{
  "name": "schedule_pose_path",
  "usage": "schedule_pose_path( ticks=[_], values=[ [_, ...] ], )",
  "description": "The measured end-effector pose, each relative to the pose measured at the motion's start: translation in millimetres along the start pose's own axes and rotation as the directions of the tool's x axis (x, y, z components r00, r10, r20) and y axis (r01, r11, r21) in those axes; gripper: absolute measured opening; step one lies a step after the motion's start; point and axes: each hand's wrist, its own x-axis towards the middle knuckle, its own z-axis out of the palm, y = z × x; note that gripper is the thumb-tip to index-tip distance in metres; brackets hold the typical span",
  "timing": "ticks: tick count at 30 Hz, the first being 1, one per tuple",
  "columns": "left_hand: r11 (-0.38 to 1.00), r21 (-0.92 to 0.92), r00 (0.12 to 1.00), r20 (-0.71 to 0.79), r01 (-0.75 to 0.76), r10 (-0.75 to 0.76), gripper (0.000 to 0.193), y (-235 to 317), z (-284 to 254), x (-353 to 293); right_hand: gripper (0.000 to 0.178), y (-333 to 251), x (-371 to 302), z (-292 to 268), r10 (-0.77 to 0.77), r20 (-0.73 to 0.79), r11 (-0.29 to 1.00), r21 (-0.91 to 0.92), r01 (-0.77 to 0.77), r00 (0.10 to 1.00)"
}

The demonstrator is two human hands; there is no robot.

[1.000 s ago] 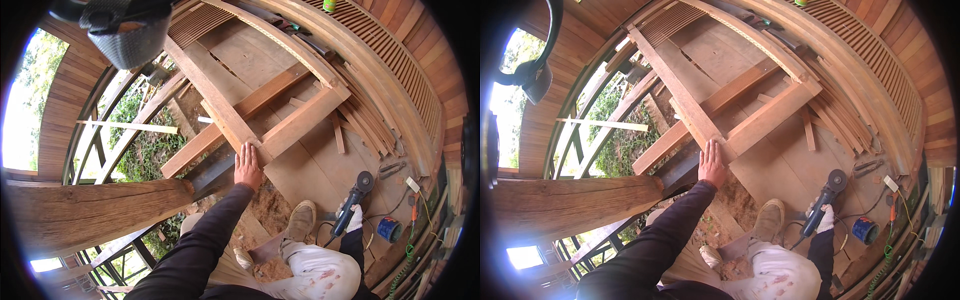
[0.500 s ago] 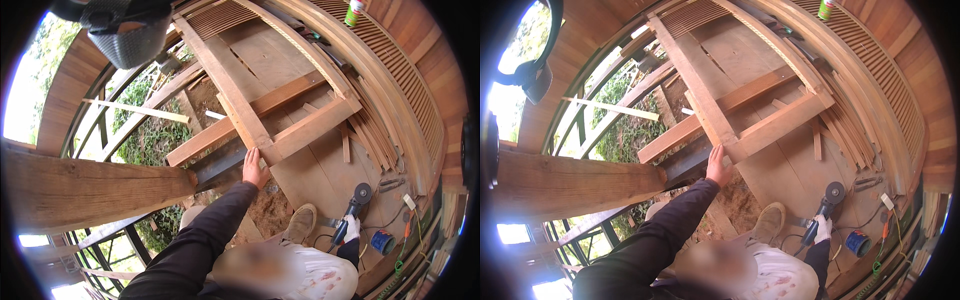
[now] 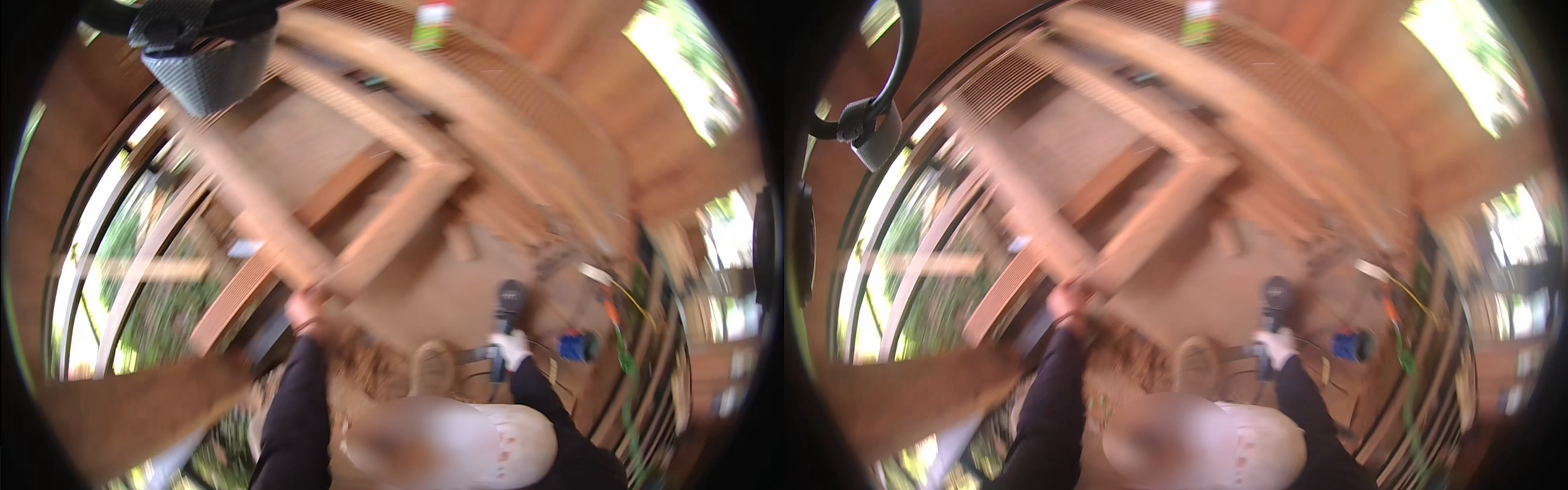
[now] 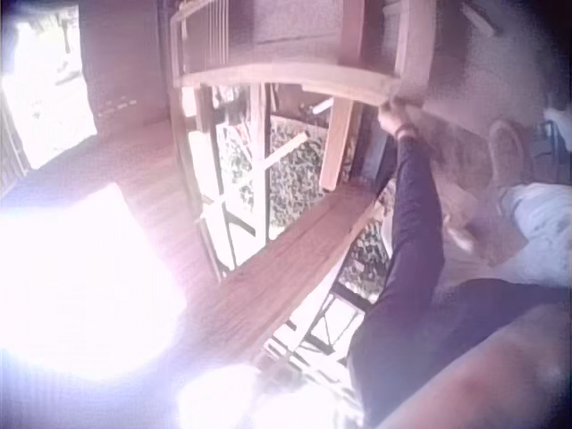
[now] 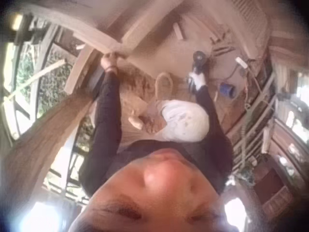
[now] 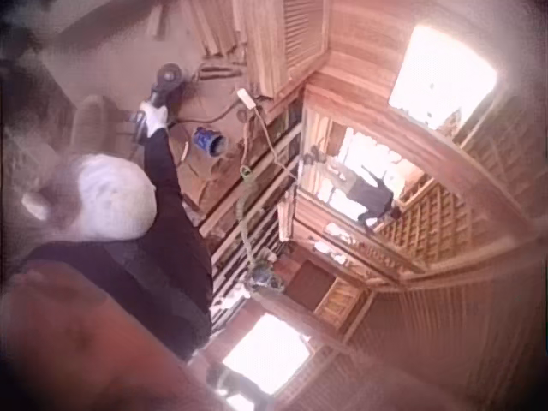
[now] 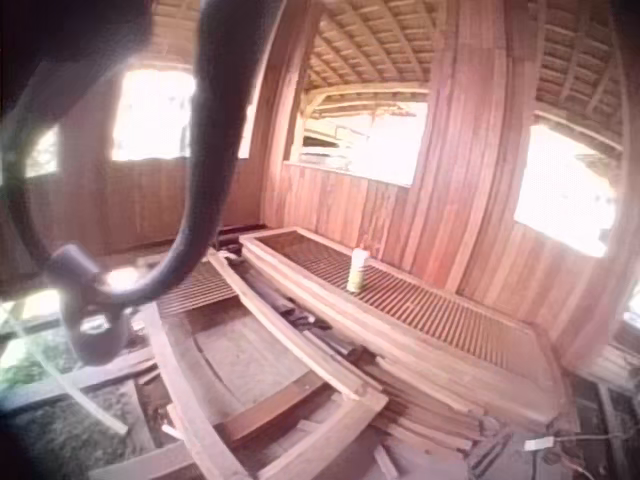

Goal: The person uses an angle grinder to cut a wooden plank, then positions and hammers a slatted wooden panel into place on a curved wooden structure. The person secures the panel with nails using a hammer.

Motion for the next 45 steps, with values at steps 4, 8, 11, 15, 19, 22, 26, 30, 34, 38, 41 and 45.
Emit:
schedule_pose_path(
  ticks=[4,8,11,15,19,22,26,30,34,38,41,45],
  values=[
    [0.979,0.167,0.991,0.095,-0.114,0.099,0.029,-42,-26,76,0.026,-51,-16,21,-0.026,0.048,0.985,-0.167,0.034,0.998],
    [0.998,0.069,0.965,0.264,-0.004,-0.014,0.021,-36,-9,68,0.034,-2,-22,-2,0.029,-0.004,0.994,-0.105,-0.029,1.0],
    [0.983,0.183,0.979,0.198,0.008,-0.045,0.021,-35,-11,89,0.039,12,-15,8,-0.034,-0.058,0.975,-0.223,0.02,0.998],
    [0.488,0.715,0.866,0.398,-0.5,0.304,0.025,-52,-49,129,0.042,-12,-7,45,-0.035,0.017,0.929,-0.368,0.039,0.999],
    [0.615,0.73,0.952,0.28,-0.298,0.128,0.035,18,-10,29,0.028,-4,-26,-8,0.054,-0.028,0.967,-0.249,-0.059,0.998],
    [0.747,0.599,0.954,0.114,-0.287,0.275,0.038,28,-25,30,0.025,1,0,16,-0.041,-0.01,0.996,-0.078,0.04,0.999],
    [0.611,0.739,0.957,0.185,-0.284,0.222,0.034,26,-24,14,0.031,7,4,27,-0.025,-0.016,0.996,-0.085,0.024,1.0],
    [0.622,0.653,0.901,0.275,-0.432,0.336,0.054,29,-34,-9,0.032,-22,-21,34,-0.016,-0.123,0.992,-0.129,0.0,0.992],
    [0.403,0.697,0.772,0.349,-0.593,0.531,0.098,15,-29,-27,0.034,-81,-71,50,-0.053,-0.07,0.996,-0.074,0.048,0.996],
    [0.317,0.72,0.757,0.435,-0.617,0.487,0.115,22,1,-38,0.031,-41,-34,31,-0.059,-0.248,0.98,-0.201,0.008,0.967],
    [0.261,0.699,0.71,0.487,-0.666,0.509,0.112,23,21,-20,0.034,-42,-2,32,-0.037,-0.247,0.998,-0.061,0.023,0.968],
    [0.259,0.734,0.725,0.43,-0.628,0.538,0.101,21,43,-5,0.039,-78,30,36,-0.138,-0.272,0.981,-0.173,0.092,0.952]
  ],
)
